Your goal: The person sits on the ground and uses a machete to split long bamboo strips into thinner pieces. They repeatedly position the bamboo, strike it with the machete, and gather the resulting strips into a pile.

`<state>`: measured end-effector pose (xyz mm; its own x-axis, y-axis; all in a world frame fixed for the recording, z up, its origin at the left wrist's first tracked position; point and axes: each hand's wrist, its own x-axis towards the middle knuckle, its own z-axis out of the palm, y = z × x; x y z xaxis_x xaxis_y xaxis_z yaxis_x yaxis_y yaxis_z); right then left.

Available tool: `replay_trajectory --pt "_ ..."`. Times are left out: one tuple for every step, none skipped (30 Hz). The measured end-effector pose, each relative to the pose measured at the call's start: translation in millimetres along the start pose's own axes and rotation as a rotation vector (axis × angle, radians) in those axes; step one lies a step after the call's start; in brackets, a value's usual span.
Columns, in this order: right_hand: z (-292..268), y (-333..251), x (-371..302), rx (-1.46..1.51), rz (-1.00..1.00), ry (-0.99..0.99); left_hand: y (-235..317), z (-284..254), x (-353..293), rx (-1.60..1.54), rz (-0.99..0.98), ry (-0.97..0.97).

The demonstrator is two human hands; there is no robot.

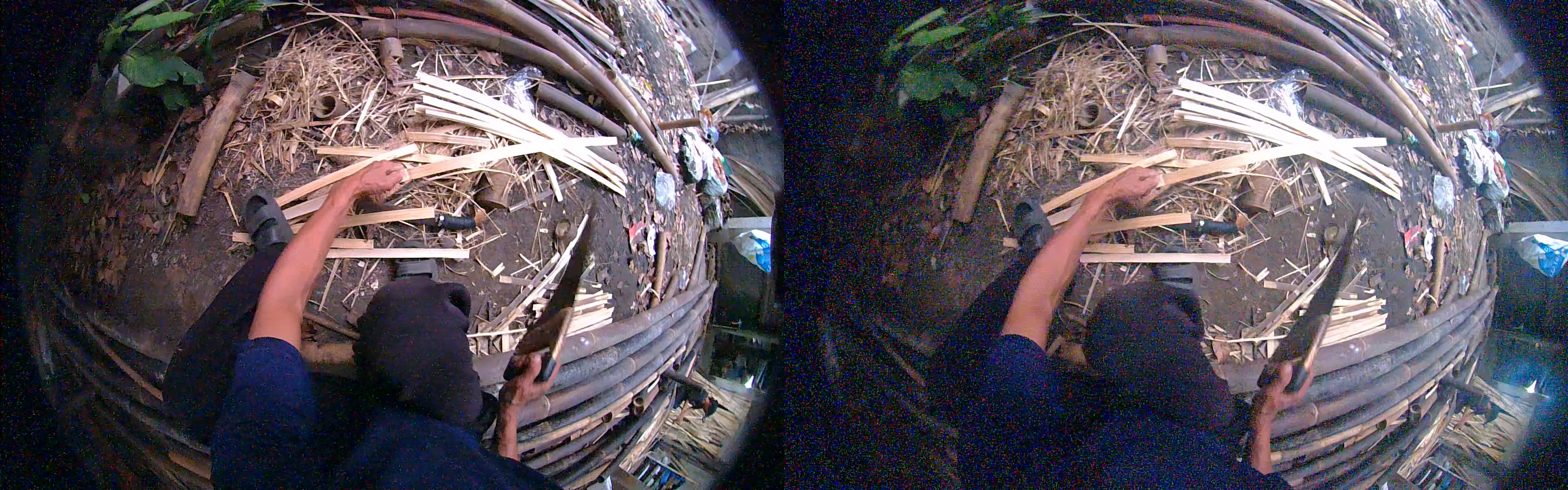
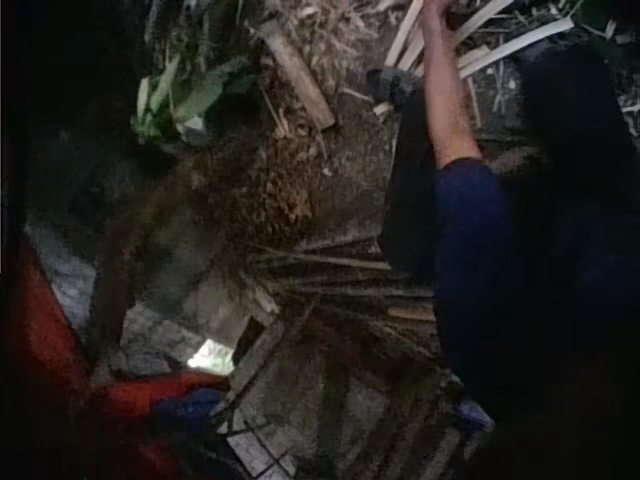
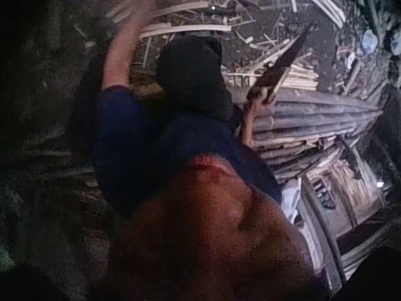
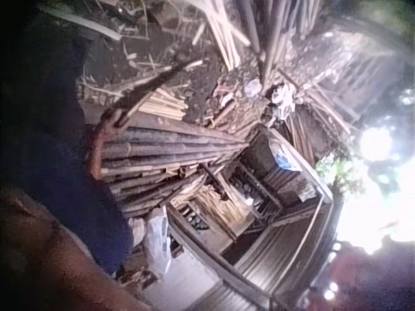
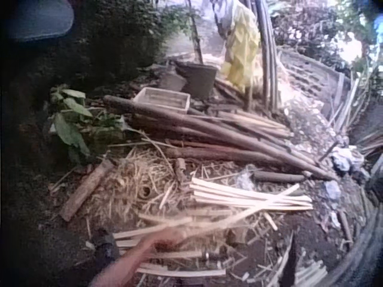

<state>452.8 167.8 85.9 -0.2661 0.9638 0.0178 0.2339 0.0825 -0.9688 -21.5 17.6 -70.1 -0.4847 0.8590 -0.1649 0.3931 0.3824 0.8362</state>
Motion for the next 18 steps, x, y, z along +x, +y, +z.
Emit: replay_trajectory --pt "-3 -10 -1 -0.14 -0.149 -0.095 -2 -2 -2 -0.113 -0.006 -0.054" --pt "-3 -22 2 -0.279 -0.297 -0.196 -4 -5 -4 -0.226 -0.016 -0.105" --pt "0 -37 3 -0.417 -0.445 -0.301 -3 -10 -6 -0.059 0.052 -0.035" --pt "23 -58 1 -0.359 -0.229 -0.318 -6 -8 -9 -0.09 0.041 -0.016" --pt "33 -67 5 -0.266 -0.132 -0.332 -3 -7 -8 -0.113 0.04 0.002" --pt "51 -68 13 -0.244 -0.242 -0.329 -3 -6 -10 -0.142 0.031 0.027" --pt "67 -68 23 -0.237 -0.348 -0.308 12 -2 -7 -0.246 -0.096 -0.021" --pt "90 -63 31 -0.275 -0.662 -0.285 6 -1 -13 -0.202 -0.062 0.072" --pt "105 -47 37 -0.222 -0.645 -0.355 9 5 -14 -0.212 -0.061 0.142" --pt "122 -46 34 -0.185 -0.614 -0.41 9 10 -18 -0.22 -0.068 0.211" --pt "141 -46 33 -0.144 -0.587 -0.465 8 9 -18 -0.21 -0.063 0.229" --pt "160 -56 24 -0.13 -0.548 -0.499 9 11 -20 -0.164 -0.093 0.286" --pt "167 -50 22 -0.192 -0.513 -0.579 15 12 -21 -0.119 -0.117 0.34" --pt "171 -39 22 -0.254 -0.475 -0.657 20 12 -21 -0.073 -0.141 0.392" --pt "174 -28 20 -0.271 -0.406 -0.753 23 9 -20 -0.081 -0.156 0.407" --pt "178 -21 18 -0.262 -0.444 -0.75 23 6 -18 -0.089 -0.171 0.421" --pt "183 -16 15 -0.254 -0.482 -0.747 24 4 -16 -0.098 -0.185 0.435" --pt "187 -14 12 -0.24 -0.522 -0.755 15 1 -15 -0.046 -0.153 0.482"
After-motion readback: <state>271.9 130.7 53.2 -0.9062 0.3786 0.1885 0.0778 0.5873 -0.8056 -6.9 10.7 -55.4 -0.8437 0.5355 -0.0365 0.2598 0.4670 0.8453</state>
